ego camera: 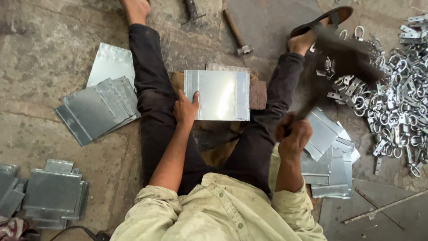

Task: The person sits on the floor and uses a hammer to flatten or bend edges of metal sheets against a brick and stone surface, handling the sheets one by one from a stack.

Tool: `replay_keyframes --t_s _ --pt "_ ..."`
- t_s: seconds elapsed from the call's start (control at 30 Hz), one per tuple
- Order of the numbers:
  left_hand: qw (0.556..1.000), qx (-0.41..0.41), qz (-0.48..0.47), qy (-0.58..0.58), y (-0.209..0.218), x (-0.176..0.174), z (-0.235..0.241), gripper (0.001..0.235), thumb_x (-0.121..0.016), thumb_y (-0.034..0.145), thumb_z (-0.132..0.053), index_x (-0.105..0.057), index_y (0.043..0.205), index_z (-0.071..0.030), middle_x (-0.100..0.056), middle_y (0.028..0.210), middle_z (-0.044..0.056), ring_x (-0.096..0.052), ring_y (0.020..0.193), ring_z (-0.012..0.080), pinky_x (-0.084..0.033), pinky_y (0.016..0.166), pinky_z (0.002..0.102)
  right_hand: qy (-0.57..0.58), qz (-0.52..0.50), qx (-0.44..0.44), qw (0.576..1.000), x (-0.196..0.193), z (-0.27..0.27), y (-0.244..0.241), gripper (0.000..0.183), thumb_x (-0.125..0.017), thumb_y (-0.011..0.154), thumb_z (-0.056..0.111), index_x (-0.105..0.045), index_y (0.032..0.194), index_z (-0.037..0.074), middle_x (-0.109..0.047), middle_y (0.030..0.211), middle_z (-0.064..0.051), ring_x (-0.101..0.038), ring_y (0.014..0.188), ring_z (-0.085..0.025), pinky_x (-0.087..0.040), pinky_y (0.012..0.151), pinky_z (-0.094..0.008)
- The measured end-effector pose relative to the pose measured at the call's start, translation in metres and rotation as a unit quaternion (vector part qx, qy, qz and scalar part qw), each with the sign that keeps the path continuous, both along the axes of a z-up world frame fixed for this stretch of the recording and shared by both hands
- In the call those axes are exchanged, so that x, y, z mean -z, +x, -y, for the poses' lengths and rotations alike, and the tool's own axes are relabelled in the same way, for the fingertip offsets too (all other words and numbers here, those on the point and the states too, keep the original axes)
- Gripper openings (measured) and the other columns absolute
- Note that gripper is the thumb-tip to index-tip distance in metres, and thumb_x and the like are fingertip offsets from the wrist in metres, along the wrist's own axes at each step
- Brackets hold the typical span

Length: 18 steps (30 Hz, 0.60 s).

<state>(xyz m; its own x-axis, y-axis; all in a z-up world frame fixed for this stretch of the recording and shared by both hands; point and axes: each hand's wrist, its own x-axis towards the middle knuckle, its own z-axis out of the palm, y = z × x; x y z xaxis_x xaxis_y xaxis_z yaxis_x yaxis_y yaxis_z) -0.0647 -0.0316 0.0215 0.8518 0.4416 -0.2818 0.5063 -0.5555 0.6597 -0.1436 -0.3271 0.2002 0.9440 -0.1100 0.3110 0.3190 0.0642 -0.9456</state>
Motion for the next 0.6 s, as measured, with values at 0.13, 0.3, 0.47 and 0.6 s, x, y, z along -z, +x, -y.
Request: replay_keyframes --t_s 0.13,0.3,0.47,0.6 --pt "1.0 0.0 0.012 0.007 0.001 0.0 -0.001 0.081 -0.065 0.094 -0.061 -0.044 0.143 0.0 -0.07 0.107 0.031 -0.068 0.099 0.0505 -0.056 0.08 0.057 0.158 0.046 0.026 0.986 0.07 0.001 0.031 0.034 -0.05 0.109 0.043 -0.053 0.107 0.01 -0.049 0.077 -0.002 -0.042 0.058 -0.009 -0.033 0.05 -0.025" --pt "1.0 -0.005 0.017 0.007 0.003 -0.004 -0.001 0.079 -0.066 0.092 -0.061 -0.047 0.14 -0.002 -0.07 0.109 0.03 -0.068 0.099 0.0503 -0.055 0.081 0.058 -0.39 -0.021 0.057 0.919 0.118 0.003 0.048 0.042 -0.043 0.119 0.035 -0.061 0.097 0.005 -0.063 0.083 -0.013 -0.061 0.072 -0.025 -0.048 0.063 -0.034" --pt "1.0 -0.012 0.009 0.017 0.005 -0.001 -0.002 0.075 -0.066 0.094 -0.062 -0.049 0.139 -0.004 -0.07 0.11 0.03 -0.068 0.102 0.0495 -0.055 0.083 0.057 -0.115 -0.227 0.074 0.964 0.08 0.012 0.056 0.05 -0.043 0.117 0.038 -0.053 0.081 0.005 -0.053 0.063 -0.003 -0.046 0.048 -0.012 -0.035 0.044 -0.03" --pt "1.0 -0.016 0.015 -0.014 0.0 -0.004 -0.005 0.077 -0.068 0.092 -0.059 -0.047 0.139 -0.002 -0.069 0.109 0.03 -0.068 0.1 0.0498 -0.055 0.079 0.057 -0.192 -0.014 0.081 0.978 0.124 -0.005 0.052 0.047 -0.045 0.118 0.039 -0.054 0.087 0.005 -0.055 0.068 -0.006 -0.047 0.056 -0.01 -0.036 0.052 -0.03"
